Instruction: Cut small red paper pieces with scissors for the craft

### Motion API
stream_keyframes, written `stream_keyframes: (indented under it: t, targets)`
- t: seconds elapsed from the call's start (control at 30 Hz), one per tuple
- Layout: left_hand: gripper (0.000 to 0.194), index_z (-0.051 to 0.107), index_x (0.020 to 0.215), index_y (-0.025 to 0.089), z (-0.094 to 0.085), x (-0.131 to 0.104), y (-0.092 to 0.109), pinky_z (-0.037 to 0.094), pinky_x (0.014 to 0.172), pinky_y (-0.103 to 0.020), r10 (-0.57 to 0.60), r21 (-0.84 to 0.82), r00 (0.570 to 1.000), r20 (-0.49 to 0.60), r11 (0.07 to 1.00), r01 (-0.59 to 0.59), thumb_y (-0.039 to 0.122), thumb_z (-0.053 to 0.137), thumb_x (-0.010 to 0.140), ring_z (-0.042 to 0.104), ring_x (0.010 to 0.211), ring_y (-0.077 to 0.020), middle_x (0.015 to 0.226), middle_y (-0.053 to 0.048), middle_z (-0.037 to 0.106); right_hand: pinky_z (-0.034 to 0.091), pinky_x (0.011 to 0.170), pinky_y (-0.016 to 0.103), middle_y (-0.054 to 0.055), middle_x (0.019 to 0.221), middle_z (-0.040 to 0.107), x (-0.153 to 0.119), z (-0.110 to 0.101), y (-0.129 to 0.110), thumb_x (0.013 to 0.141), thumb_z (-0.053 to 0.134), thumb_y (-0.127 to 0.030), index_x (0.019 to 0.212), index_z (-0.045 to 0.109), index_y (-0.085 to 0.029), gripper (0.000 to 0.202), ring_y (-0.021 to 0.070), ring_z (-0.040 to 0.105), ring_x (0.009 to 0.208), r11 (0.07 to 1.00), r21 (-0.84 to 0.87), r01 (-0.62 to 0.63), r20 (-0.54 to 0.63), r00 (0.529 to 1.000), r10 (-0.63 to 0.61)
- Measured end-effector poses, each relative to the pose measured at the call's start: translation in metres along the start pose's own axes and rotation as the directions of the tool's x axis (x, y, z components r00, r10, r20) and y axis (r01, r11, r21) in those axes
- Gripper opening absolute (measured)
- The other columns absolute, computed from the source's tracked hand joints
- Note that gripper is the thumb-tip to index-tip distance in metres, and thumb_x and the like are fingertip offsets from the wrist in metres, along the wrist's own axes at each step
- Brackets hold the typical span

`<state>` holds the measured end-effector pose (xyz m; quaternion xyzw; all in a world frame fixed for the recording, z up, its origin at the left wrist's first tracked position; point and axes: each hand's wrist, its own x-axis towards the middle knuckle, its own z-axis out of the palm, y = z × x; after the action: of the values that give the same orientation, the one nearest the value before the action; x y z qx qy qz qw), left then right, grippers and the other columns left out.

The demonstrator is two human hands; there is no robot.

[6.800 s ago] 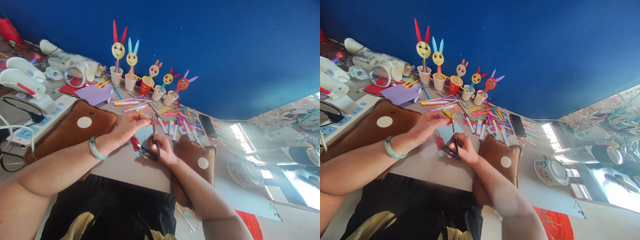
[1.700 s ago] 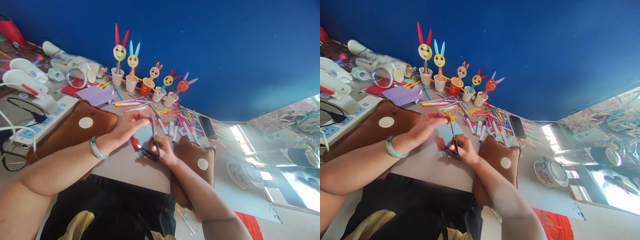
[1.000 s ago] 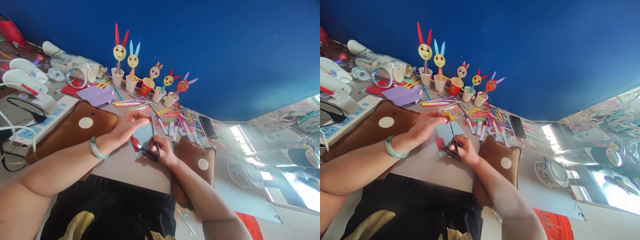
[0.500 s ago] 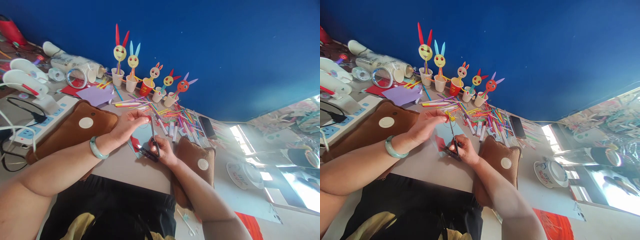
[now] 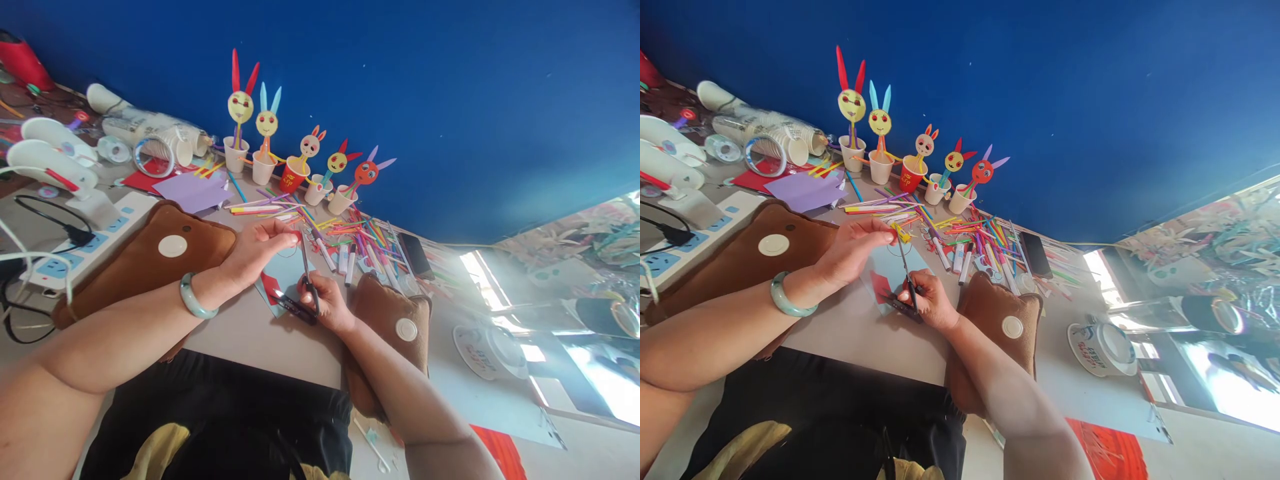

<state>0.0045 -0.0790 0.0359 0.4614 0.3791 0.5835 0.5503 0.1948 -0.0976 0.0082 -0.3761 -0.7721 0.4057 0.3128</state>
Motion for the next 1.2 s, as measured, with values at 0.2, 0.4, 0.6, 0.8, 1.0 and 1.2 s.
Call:
stream_keyframes:
  t: [0.2, 0.4, 0.6, 0.8, 1.0, 1.2]
  targets:
    - [0.016, 0.065, 0.069, 0.018, 0.0, 0.001, 0.0, 0.045, 0.065, -0.028, -0.008, -0.006, 1.0, -0.015, 1.0, 0.008, 0.032, 0.072, 0.072, 0.058, 0.067, -0.014, 0.071, -0.001, 0.067, 0.035, 0.056, 0.028, -0.001, 0.053, 0.045, 0.0, 0.0, -0.001, 0.076, 0.052, -0.08, 0.058, 0.053, -0.019, 0.063, 0.0135, 0.04, 0.056, 1.0, 0.005, -0.021, -0.002, 1.0, 0.021]
    - [0.017, 0.066, 0.068, 0.018, -0.001, 0.003, -0.002, 0.045, 0.066, -0.027, -0.002, -0.008, 1.0, -0.014, 1.0, 0.002, 0.033, 0.071, 0.073, 0.058, 0.069, -0.0134, 0.07, -0.001, 0.066, 0.033, 0.054, 0.028, -0.001, 0.054, 0.044, 0.0, 0.0, 0.0, 0.076, 0.052, -0.08, 0.058, 0.052, -0.019, 0.063, 0.013, 0.039, 0.055, 1.0, 0.011, -0.029, 0.017, 0.999, 0.029]
    - [0.018, 0.065, 0.067, 0.017, -0.001, 0.003, -0.001, 0.045, 0.066, -0.027, -0.01, 0.005, 1.0, -0.028, 1.0, 0.01, 0.034, 0.072, 0.072, 0.058, 0.069, -0.0138, 0.071, -0.002, 0.066, 0.033, 0.055, 0.028, -0.001, 0.055, 0.046, 0.0, 0.001, 0.005, 0.076, 0.054, -0.079, 0.059, 0.052, -0.019, 0.062, 0.0131, 0.039, 0.056, 0.999, 0.037, -0.022, 0.005, 1.0, 0.022]
    - [0.014, 0.064, 0.065, 0.018, 0.001, 0.002, 0.004, 0.044, 0.064, -0.027, -0.02, 0.024, 1.0, -0.017, 1.0, 0.02, 0.029, 0.069, 0.071, 0.056, 0.068, -0.0139, 0.07, -0.001, 0.065, 0.034, 0.059, 0.029, -0.001, 0.058, 0.047, 0.0, -0.001, 0.004, 0.075, 0.054, -0.079, 0.06, 0.051, -0.019, 0.062, 0.0137, 0.041, 0.059, 1.0, 0.019, -0.011, -0.022, 1.0, 0.011]
    - [0.01, 0.062, 0.062, 0.018, 0.001, 0.0, 0.011, 0.043, 0.063, -0.027, -0.051, 0.112, 0.998, 0.043, 0.993, 0.046, 0.025, 0.066, 0.067, 0.054, 0.068, -0.0142, 0.068, -0.001, 0.062, 0.032, 0.057, 0.029, -0.001, 0.056, 0.045, 0.0, -0.003, 0.001, 0.073, 0.055, -0.08, 0.057, 0.049, -0.02, 0.063, 0.0138, 0.039, 0.058, 0.999, 0.031, -0.011, 0.007, 1.0, 0.01]
    - [0.009, 0.059, 0.061, 0.017, 0.0, -0.001, 0.013, 0.04, 0.06, -0.026, -0.072, 0.095, 0.994, 0.084, 0.993, 0.064, 0.023, 0.064, 0.064, 0.052, 0.066, -0.0126, 0.072, -0.001, 0.063, 0.034, 0.062, 0.031, 0.001, 0.06, 0.051, -0.001, -0.004, 0.006, 0.074, 0.054, -0.08, 0.059, 0.051, -0.019, 0.063, 0.015, 0.041, 0.062, 0.999, 0.039, 0.001, 0.011, 1.0, -0.002]
